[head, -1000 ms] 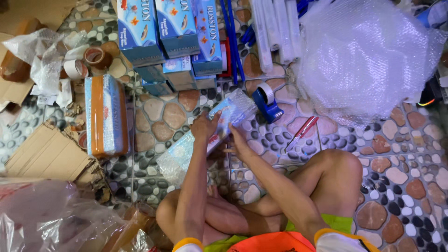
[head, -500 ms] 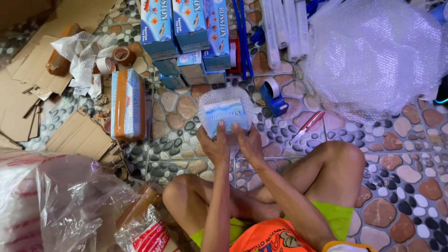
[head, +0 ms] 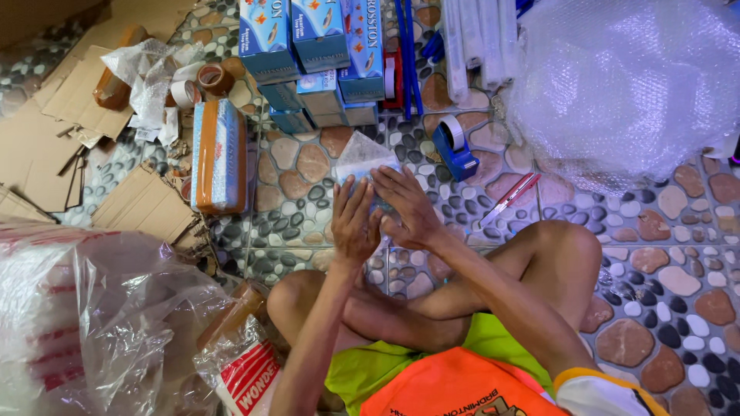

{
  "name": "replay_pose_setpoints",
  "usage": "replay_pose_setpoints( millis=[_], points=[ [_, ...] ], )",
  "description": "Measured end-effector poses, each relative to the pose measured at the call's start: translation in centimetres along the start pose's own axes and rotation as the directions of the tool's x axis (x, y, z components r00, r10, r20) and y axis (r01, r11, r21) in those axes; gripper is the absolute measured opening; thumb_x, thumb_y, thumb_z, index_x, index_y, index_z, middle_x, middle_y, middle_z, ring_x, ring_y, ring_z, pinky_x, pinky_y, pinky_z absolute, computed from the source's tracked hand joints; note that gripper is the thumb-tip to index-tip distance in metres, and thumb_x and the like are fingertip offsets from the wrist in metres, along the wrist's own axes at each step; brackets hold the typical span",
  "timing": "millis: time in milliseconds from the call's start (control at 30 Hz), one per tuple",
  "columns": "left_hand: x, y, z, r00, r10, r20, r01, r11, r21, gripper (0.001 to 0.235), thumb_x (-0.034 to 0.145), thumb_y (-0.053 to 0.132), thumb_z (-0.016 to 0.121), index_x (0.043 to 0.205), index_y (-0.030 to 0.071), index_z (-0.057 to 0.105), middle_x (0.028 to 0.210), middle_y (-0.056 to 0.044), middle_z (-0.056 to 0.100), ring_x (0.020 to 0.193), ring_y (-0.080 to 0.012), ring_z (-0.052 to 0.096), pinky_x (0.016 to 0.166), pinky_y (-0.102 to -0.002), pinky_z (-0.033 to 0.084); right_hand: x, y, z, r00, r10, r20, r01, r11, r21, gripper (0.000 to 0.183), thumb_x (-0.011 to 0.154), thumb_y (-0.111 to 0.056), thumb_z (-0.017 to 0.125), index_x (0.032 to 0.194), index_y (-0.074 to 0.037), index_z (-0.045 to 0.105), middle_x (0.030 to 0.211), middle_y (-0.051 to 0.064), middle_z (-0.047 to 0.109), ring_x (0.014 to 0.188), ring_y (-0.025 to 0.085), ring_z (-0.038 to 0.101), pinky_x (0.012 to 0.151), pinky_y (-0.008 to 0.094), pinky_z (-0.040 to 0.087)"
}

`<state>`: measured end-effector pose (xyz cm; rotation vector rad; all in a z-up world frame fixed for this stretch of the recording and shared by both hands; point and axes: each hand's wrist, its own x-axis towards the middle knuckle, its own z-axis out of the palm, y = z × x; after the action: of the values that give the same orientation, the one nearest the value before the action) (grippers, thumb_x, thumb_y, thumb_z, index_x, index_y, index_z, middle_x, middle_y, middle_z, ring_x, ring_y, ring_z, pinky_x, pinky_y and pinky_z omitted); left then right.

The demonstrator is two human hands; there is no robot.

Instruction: The person sits on the floor and wraps a rectangular box in bubble wrap, securing it with clear tape. They then open another box, remove a black object, and place it into a larger box. The person continues to wrap and tape additional boxes.

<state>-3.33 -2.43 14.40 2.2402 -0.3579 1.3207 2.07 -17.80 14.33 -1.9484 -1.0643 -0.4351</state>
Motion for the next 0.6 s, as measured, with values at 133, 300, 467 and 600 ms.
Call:
replay_pose_setpoints(
  millis=[133, 300, 467, 600],
  points=[
    [1.1, -1.3, -1.2, 0.985, 0.106, 0.137, -0.105, 0.994, -0.01, 0.055, 0.1, 0.041, 0.063, 0.133, -0.002, 0.07, 0.14, -0.02, 0.068, 0.133, -0.0418, 0.062, 0.124, -0.056, 0.033, 1.3, 0.7, -1.0, 0.996, -0.032, 0.089, 0.032, 0.999, -0.001, 0.076, 0.085, -0.036, 0.055, 0.151, 0.001, 0.054, 0.16, 0.019, 0.052, 0.152, 0.038, 0.043, 0.127, 0.063, 0.006],
    [2.4, -2.6, -1.4, 0.95, 0.257, 0.18, -0.261, 0.965, 0.002, 0.048, 0.093, 0.043, 0.078, 0.12, 0.002, 0.076, 0.125, -0.018, 0.074, 0.119, -0.0375, 0.071, 0.114, -0.051, 0.049, 8.4, 2.1, -3.6, 0.963, 0.242, 0.119, -0.27, 0.865, 0.424, 0.062, 0.101, -0.028, 0.063, 0.16, -0.019, 0.048, 0.109, 0.005, 0.08, 0.111, 0.029, 0.074, 0.103, 0.049, 0.048],
    [2.4, -3.1, -1.6, 0.942, 0.256, 0.216, -0.265, 0.964, 0.011, 0.049, 0.092, 0.047, 0.077, 0.114, 0.003, 0.076, 0.118, -0.016, 0.073, 0.115, -0.037, 0.071, 0.11, -0.053, 0.052, 10.6, 4.6, -0.9, 0.959, 0.216, 0.185, -0.259, 0.933, 0.251, 0.057, 0.092, -0.038, 0.085, 0.133, -0.022, 0.047, 0.119, 0.011, 0.063, 0.106, 0.037, 0.066, 0.088, 0.052, 0.053],
    [1.7, -4.0, -1.4, 0.966, 0.222, 0.136, -0.236, 0.967, 0.099, 0.047, 0.086, 0.055, 0.081, 0.102, 0.01, 0.079, 0.134, -0.021, 0.06, 0.126, -0.0468, 0.058, 0.108, -0.063, 0.047, 6.9, 1.8, -1.1, 0.994, -0.041, 0.104, 0.041, 0.999, 0.001, 0.023, 0.099, -0.037, 0.075, 0.116, -0.021, 0.079, 0.115, 0.002, 0.081, 0.116, 0.023, 0.075, 0.117, 0.054, 0.037]
  ],
)
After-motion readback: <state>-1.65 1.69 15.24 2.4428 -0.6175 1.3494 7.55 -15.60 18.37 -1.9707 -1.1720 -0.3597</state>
